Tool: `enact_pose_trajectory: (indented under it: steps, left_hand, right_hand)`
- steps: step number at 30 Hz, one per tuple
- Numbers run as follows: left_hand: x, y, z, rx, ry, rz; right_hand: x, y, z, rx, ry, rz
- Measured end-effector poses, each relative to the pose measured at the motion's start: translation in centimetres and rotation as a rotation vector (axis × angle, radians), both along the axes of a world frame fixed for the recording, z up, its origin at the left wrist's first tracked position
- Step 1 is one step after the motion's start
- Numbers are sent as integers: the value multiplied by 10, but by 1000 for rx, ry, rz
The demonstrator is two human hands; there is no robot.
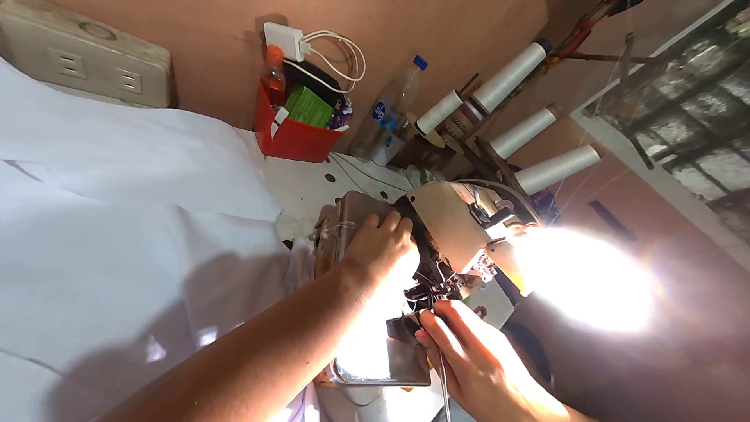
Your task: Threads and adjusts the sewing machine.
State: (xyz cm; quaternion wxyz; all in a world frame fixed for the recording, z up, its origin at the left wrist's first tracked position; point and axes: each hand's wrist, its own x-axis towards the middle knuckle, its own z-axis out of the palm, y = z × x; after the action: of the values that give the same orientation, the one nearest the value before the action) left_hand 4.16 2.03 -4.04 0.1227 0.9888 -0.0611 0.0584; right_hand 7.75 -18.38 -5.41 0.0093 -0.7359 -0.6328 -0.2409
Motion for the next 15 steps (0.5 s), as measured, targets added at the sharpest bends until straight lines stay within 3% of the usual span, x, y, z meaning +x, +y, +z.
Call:
enact_pose_trajectory:
  steps: [5,15]
  left_hand:
    - [-1,1,3,-4,38,-6]
    - [-1,1,2,-8,11,-11]
  right_hand:
    - [3,0,-3,52,61,-6]
    - [14,-10,-11,418,346,76]
